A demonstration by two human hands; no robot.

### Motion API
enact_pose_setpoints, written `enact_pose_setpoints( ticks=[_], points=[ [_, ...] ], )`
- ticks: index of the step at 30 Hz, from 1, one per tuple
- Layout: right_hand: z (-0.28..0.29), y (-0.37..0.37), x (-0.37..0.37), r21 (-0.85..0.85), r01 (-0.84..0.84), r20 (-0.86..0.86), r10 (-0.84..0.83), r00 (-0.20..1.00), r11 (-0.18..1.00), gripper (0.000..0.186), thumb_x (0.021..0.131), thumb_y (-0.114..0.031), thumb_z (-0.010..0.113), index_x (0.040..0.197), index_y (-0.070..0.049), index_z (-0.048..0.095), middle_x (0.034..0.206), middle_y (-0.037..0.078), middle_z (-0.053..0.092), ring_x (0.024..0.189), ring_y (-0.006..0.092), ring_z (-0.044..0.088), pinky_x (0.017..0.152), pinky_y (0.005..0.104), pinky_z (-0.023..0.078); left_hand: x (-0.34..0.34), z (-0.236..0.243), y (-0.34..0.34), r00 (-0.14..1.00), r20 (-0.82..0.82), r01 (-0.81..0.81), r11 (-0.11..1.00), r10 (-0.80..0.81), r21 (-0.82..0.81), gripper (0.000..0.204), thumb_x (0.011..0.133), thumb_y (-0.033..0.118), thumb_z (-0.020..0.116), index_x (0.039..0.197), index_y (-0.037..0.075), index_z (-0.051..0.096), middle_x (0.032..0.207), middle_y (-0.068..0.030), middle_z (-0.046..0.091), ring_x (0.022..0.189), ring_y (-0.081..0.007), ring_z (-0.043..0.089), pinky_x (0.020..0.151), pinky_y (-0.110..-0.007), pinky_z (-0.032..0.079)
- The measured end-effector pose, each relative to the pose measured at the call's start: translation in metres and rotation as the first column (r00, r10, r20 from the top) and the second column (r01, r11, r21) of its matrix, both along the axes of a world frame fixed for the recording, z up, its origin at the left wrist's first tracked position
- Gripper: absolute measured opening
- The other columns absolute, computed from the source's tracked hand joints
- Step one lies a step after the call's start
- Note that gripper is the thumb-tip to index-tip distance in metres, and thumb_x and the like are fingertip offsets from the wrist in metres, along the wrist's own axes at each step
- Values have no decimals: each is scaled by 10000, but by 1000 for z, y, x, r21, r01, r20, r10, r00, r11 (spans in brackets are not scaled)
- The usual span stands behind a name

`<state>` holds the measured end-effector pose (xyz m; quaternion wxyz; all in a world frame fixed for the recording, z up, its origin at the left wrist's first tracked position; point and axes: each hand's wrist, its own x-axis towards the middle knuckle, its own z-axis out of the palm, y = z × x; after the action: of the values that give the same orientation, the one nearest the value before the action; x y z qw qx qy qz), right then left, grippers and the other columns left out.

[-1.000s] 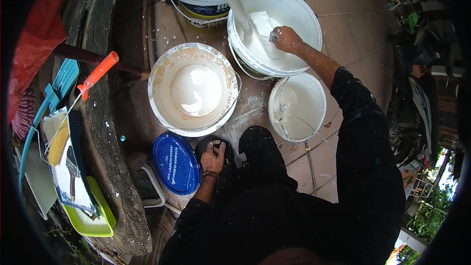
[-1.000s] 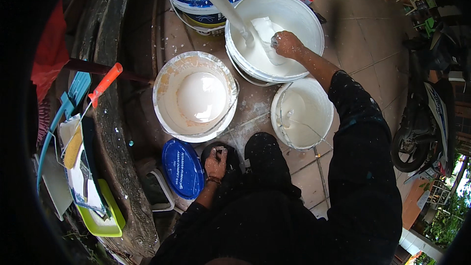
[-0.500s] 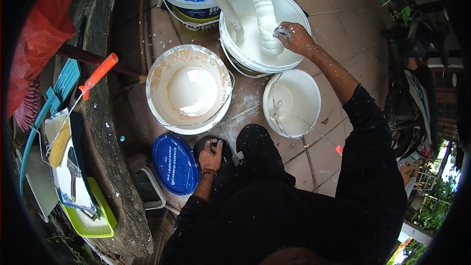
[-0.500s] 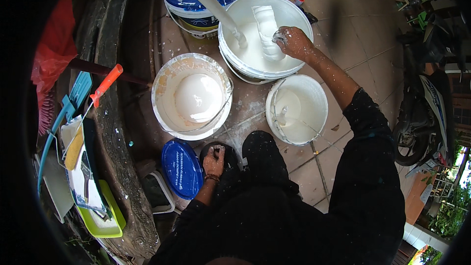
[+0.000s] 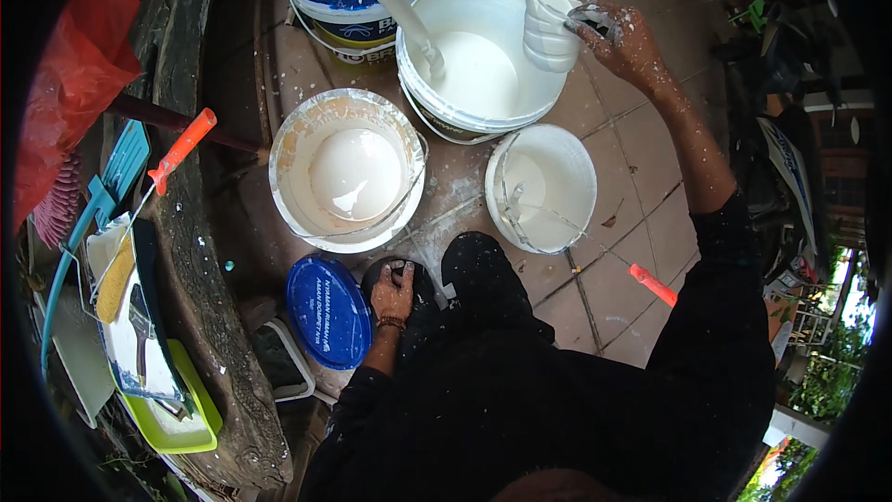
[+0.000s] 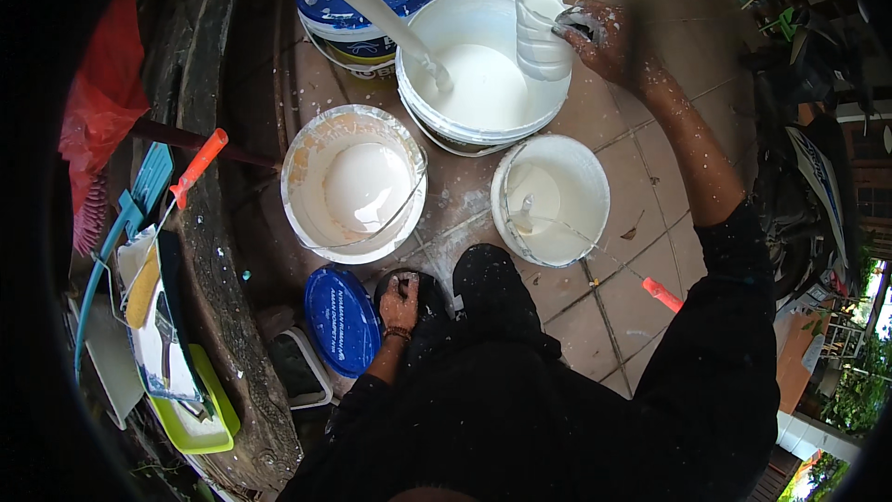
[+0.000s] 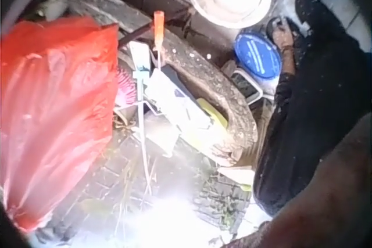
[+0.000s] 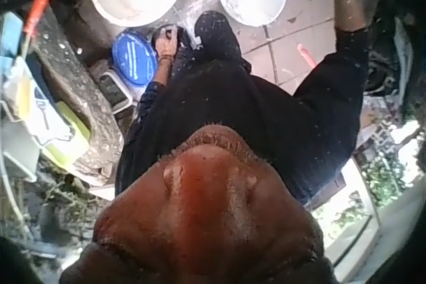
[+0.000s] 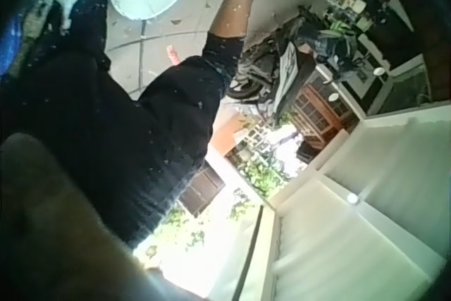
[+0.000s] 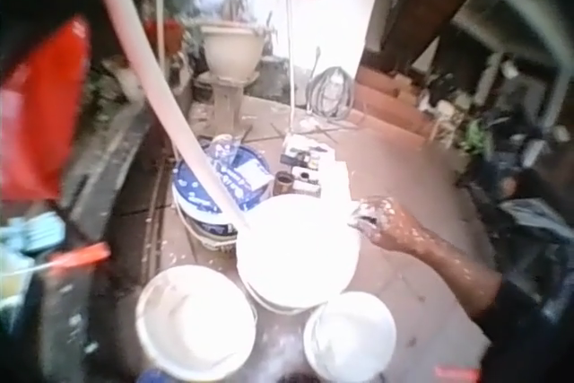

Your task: Mixing white paint or putty and portioning it into smaller buckets using a stirrer and plastic cup.

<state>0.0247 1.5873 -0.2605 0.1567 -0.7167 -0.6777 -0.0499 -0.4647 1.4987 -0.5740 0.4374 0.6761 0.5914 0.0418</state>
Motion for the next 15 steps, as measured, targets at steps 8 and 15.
enact_pose_setpoints(
  ticks=[8,15],
  points=[
    [71,-114,-17,-69,188,218,-169,961,980,223,871,-118,737,1064,-8,718,1025,171,719,865,273,704,803,365,551,15,7,5,998,66,19,1000,-20,19,505,912,498,625,1032,10,671,772,-193,683,752,-391,667,694,-477,505],
    [13,-164,-62,-289,211,-114,-252,961,934,206,802,-32,688,1004,5,708,1034,197,697,884,379,673,819,393,536,2,8,-1,1000,-3,-15,999,15,34,555,926,511,608,1030,-32,661,812,-240,677,782,-414,660,709,-482,497]
  ],
)
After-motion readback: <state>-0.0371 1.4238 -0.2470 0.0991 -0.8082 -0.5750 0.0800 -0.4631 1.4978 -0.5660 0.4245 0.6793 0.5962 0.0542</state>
